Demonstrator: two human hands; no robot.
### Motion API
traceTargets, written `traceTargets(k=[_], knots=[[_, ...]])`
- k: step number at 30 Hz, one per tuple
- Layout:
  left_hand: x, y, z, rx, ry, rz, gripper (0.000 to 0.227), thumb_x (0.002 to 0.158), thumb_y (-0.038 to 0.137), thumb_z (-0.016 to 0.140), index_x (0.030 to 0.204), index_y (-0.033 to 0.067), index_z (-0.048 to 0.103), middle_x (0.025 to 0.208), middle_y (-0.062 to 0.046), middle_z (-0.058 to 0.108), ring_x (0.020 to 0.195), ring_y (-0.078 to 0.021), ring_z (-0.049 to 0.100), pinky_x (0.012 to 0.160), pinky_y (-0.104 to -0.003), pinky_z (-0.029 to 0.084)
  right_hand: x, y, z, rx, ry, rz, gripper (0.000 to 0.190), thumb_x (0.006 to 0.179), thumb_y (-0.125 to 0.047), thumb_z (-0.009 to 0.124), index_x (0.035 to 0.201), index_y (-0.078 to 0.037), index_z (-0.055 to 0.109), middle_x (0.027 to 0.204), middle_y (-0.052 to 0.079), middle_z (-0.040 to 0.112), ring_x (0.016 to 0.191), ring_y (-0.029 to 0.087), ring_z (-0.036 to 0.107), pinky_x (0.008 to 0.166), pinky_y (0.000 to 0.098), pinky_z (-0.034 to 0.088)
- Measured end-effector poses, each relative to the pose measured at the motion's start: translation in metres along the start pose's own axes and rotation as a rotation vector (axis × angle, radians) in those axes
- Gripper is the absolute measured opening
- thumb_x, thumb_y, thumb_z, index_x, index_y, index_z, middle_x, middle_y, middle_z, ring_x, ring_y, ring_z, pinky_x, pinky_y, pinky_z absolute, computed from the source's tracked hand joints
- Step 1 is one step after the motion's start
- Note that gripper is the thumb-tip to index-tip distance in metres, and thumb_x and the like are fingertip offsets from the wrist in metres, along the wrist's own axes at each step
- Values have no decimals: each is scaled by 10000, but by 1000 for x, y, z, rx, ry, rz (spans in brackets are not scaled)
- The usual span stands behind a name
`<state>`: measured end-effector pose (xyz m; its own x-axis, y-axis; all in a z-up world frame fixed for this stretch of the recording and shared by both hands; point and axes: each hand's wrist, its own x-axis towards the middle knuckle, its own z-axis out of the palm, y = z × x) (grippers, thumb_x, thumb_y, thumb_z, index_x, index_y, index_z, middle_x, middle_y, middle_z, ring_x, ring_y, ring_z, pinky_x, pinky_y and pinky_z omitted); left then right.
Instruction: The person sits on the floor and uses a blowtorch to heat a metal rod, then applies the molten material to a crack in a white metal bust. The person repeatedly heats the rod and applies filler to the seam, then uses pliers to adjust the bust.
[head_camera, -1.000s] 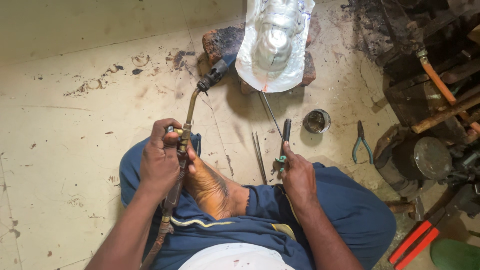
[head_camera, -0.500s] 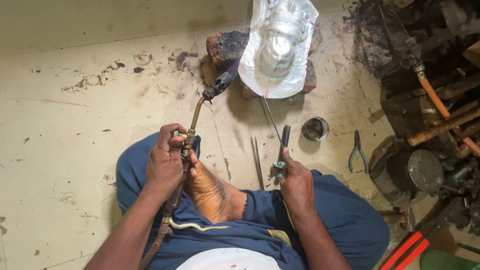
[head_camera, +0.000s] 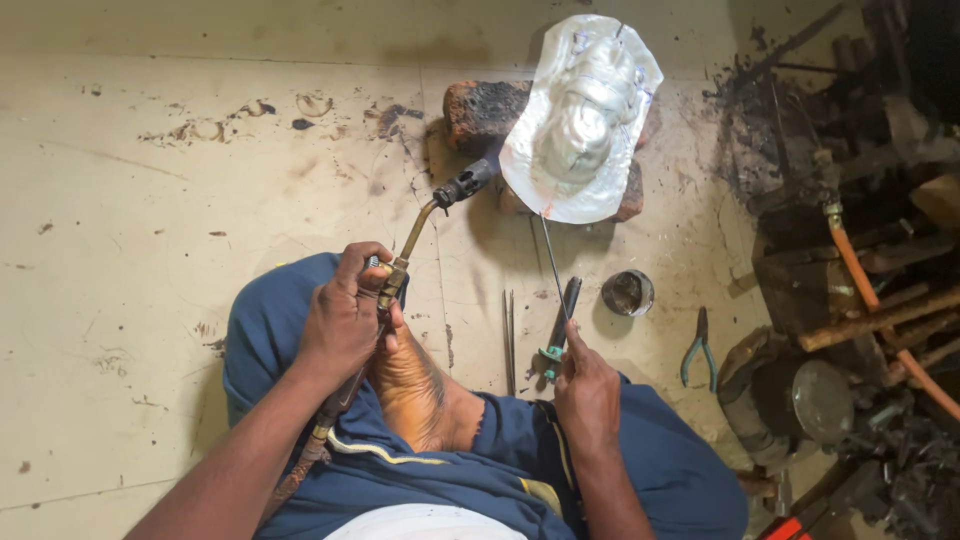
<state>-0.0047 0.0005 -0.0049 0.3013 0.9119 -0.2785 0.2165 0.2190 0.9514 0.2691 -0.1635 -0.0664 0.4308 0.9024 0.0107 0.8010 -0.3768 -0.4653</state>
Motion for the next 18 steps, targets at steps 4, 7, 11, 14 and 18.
traceTargets(k=[4,7,11,14,18], knots=[[0,2,0,23,4,-20,190,1042,111,485,1223,171,495,656,-44,665,462,-118,646,403,-290,525,3,-10,-5,-17,-19,120,633,833,55,627,1429,-155,594,937,184,730,818,339,720,783,441,567],[1,4,0,22,-2,-55,184,1055,159,485,1237,179,490,660,-42,658,462,-121,636,401,-295,522,4,-18,-9,-8,-54,227,561,890,-1,631,1421,-180,603,958,192,738,835,336,727,779,453,558],[2,3,1,60,-2,-73,240,1038,234,487,1273,185,476,660,-38,665,460,-120,650,410,-295,538,-2,-21,-22,27,-31,258,600,876,26,582,1431,-202,605,976,173,764,821,293,751,780,430,567],[2,1,2,64,16,-52,332,1017,318,505,1308,166,455,647,-37,671,452,-116,653,422,-282,536,-11,-20,-38,100,12,313,588,884,15,579,1433,-193,604,985,151,781,780,239,766,757,389,582],[2,5,5,-11,1,-82,493,950,353,593,1351,118,428,631,-44,656,442,-118,616,421,-278,493,-24,-18,-56,225,-10,410,496,930,-61,605,1418,-151,605,950,105,805,647,213,730,669,354,576]])
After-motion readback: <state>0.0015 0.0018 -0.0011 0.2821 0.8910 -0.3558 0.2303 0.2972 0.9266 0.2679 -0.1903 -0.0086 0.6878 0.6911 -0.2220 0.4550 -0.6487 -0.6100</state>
